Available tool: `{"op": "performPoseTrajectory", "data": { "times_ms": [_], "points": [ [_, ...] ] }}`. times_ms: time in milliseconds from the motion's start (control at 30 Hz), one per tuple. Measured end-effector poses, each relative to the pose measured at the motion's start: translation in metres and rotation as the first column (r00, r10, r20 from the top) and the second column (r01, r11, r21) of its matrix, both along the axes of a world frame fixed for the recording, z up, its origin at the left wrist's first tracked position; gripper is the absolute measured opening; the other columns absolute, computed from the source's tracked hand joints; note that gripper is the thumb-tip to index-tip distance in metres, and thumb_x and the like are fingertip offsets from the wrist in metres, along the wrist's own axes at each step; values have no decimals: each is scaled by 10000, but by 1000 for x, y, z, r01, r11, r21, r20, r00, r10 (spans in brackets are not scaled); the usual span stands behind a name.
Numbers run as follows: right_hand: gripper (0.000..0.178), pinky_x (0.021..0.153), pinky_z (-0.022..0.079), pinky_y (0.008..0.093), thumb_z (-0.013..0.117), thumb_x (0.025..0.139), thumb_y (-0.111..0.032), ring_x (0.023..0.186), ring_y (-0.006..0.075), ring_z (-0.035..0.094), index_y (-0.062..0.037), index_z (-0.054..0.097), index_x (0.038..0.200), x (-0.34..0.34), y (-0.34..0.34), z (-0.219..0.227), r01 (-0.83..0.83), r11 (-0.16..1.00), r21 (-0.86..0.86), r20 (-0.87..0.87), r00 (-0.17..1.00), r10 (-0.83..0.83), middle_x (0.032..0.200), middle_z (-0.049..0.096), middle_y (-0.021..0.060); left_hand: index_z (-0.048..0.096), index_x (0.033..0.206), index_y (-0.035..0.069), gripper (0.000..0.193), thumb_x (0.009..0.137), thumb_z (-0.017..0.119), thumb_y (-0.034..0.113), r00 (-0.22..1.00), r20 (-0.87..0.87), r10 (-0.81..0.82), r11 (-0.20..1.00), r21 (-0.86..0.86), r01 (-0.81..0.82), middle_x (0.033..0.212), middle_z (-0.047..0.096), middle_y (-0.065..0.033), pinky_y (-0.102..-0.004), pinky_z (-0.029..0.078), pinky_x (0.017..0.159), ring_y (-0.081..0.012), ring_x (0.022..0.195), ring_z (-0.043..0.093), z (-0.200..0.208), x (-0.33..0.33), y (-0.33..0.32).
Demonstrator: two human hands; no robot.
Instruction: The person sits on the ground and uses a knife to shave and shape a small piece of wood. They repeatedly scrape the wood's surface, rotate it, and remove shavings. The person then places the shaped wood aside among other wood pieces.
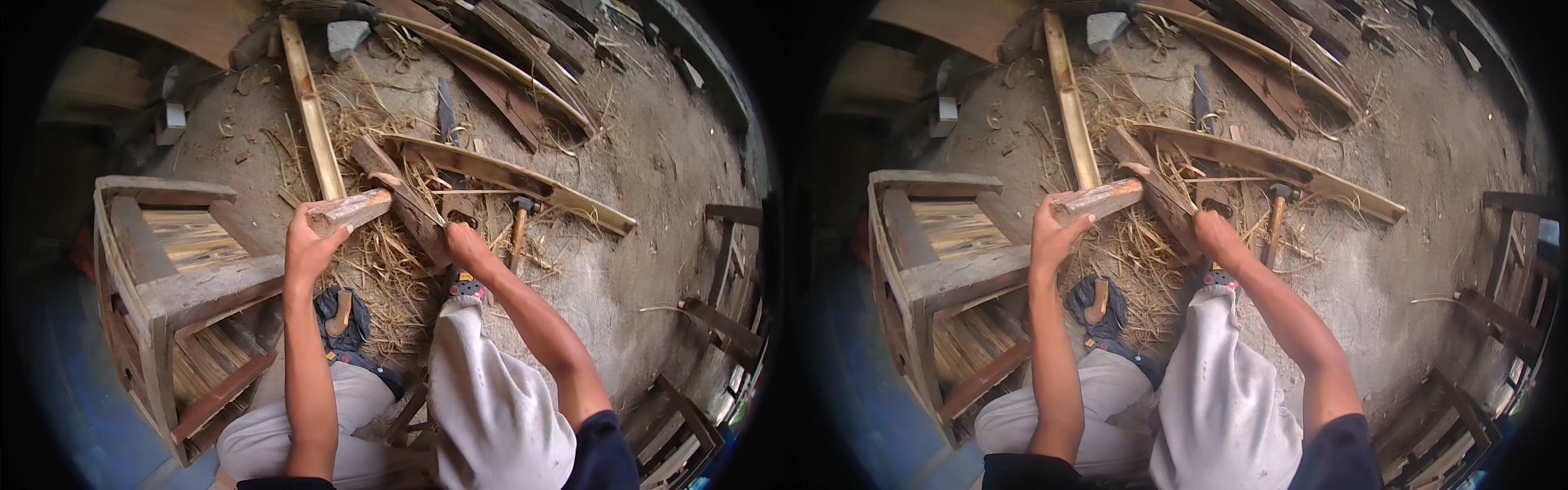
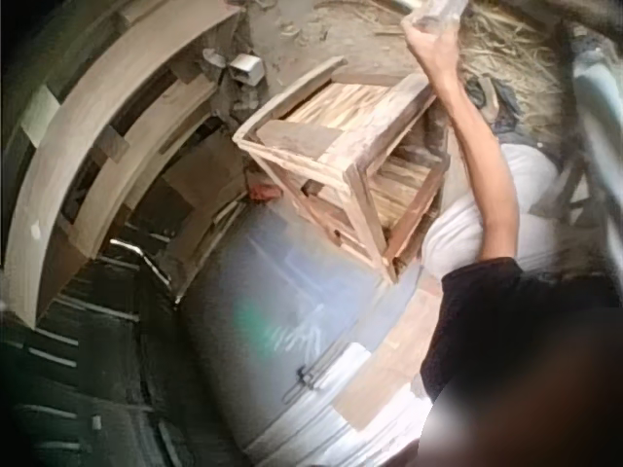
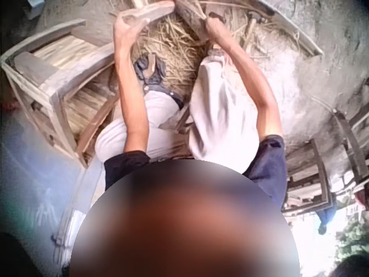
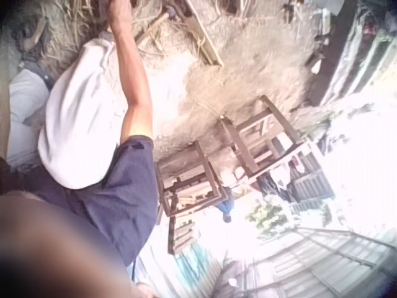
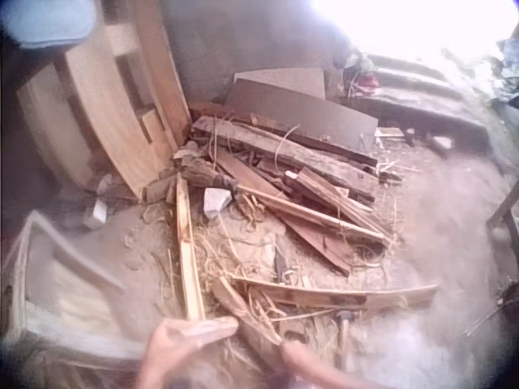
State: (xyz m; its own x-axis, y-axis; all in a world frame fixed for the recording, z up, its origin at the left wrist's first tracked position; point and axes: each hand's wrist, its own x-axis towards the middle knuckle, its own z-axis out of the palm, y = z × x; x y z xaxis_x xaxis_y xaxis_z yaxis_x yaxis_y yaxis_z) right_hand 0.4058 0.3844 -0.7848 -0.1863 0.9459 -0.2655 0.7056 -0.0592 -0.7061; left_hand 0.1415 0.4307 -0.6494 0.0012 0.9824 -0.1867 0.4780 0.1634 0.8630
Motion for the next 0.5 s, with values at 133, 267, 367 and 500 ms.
{"op": "performPoseTrajectory", "data": {
  "times_ms": [133, 267, 367, 500],
  "points": [
    [528, 733, 503, 546, 494, 1027, -340, 813, 528, 611, 79, 635, 738, 13, -9, 29, 17, 992, -128, -83, 996, -28, 762, 614, 347, 594, 1109, 11, 462, 738, 844, 128, 1000, -21, -12, 999, 35, 13, 1066, 688, -125, -345, 497, 903, -208, 997, 644, 2, -6, -8],
    [643, 685, 494, 487, 424, 1052, -458, 698, 422, 642, 59, 642, 740, 37, -30, 115, 74, 973, -218, -73, 993, -91, 660, 619, 257, 598, 1144, -1, 506, 739, 865, 143, 997, -9, -76, 991, 108, 77, 1105, 679, -97, -331, 488, 943, -160, 1031, 623, 33, -9, -29],
    [644, 551, 442, 365, 395, 1059, -502, 560, 180, 549, 9, 657, 769, 51, -57, 171, 123, 959, -254, -83, 986, -148, 566, 545, 89, 629, 1114, 15, 470, 741, 871, 168, 996, -61, -62, 991, 117, 68, 1071, 704, -85, -315, 491, 934, -138, 987, 639, 81, -10, -48],
    [596, 434, 243, 262, 321, 1080, -502, 472, 52, 329, -40, 675, 955, 64, -92, 251, 0, 932, -361, -661, 705, -256, 542, 372, -47, 655, 1092, 10, 441, 756, 862, 208, 987, -80, -138, 933, 324, 157, 1053, 713, -77, -290, 485, 923, -128, 990, 638, 166, -11, -74]
  ]
}}
